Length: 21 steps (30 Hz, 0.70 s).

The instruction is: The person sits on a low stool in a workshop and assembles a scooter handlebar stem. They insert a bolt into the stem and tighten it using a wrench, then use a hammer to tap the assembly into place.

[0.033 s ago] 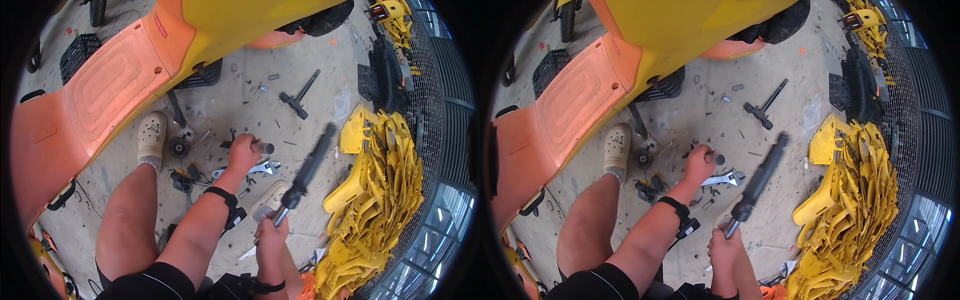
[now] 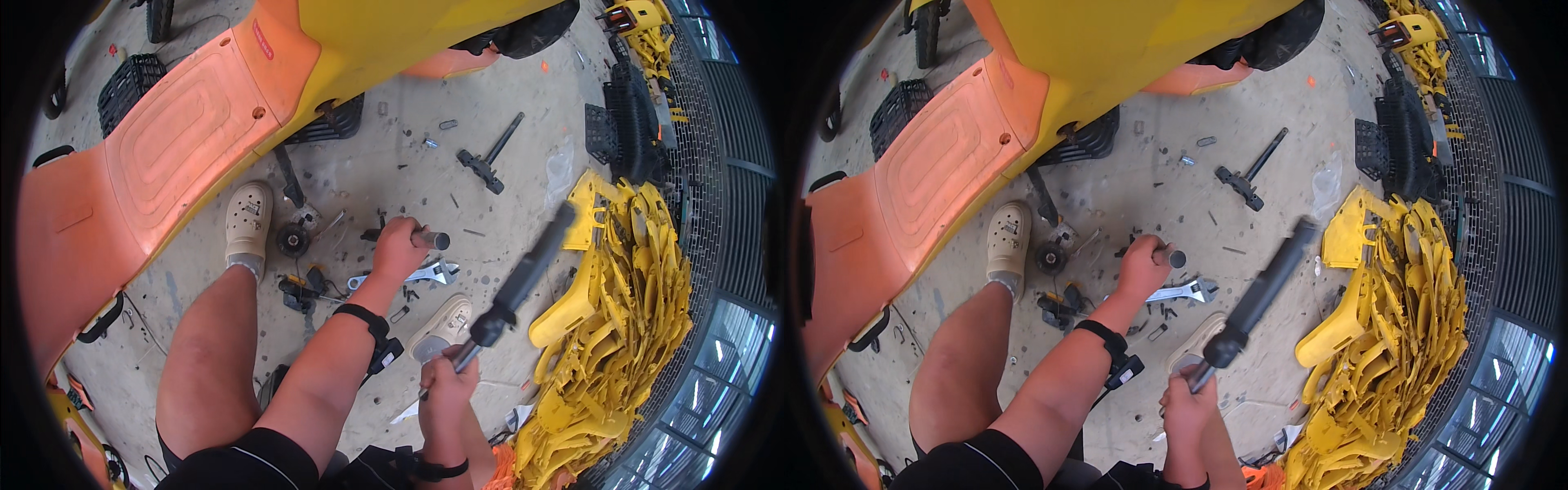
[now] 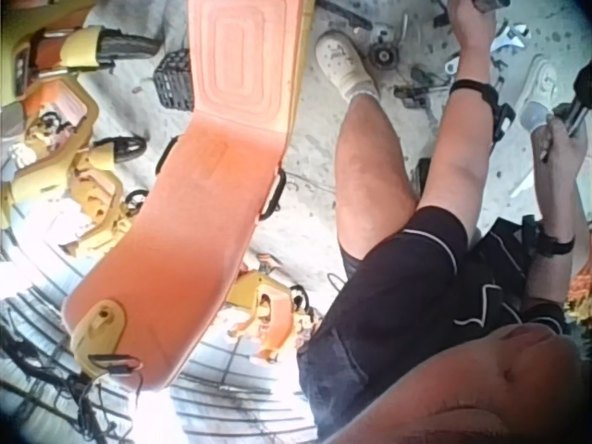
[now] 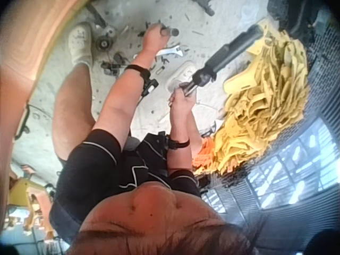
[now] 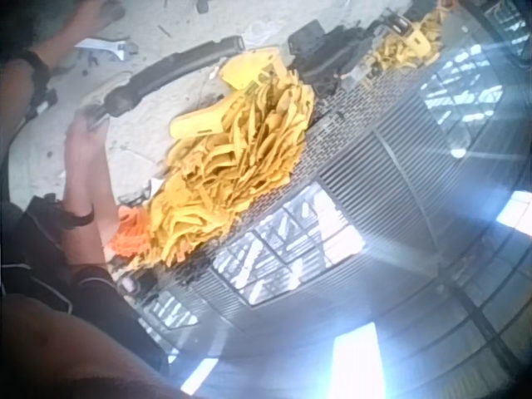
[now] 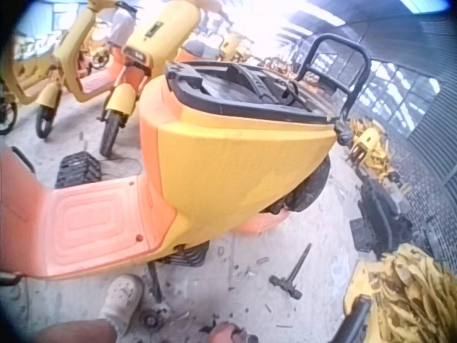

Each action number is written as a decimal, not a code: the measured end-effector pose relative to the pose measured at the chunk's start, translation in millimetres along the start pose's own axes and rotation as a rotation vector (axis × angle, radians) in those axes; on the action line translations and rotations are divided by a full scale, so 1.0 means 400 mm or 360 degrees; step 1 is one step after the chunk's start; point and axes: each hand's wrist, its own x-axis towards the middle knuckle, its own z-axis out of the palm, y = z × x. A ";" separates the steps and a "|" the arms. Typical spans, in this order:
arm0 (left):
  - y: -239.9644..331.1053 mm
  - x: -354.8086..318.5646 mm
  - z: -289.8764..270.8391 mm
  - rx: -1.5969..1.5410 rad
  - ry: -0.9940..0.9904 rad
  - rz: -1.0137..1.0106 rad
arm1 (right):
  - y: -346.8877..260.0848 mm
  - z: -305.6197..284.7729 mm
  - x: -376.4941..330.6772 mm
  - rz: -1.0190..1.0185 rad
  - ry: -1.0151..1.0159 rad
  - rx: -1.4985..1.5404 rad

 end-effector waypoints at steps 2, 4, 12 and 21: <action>-0.003 -0.006 0.000 -0.0006 -0.0014 0.0026 | -0.002 -0.014 -0.006 -0.0204 -0.0037 0.0114; -0.019 -0.014 0.007 -0.0041 -0.0004 0.0090 | -0.029 -0.001 -0.024 -0.0351 0.0009 0.0097; -0.004 -0.033 0.001 0.0055 -0.0133 0.0098 | 0.010 0.026 0.000 0.0245 -0.0118 -0.0456; -0.041 -0.056 0.003 0.0084 -0.0022 0.0254 | -0.026 -0.053 -0.024 -0.0275 -0.0910 0.0740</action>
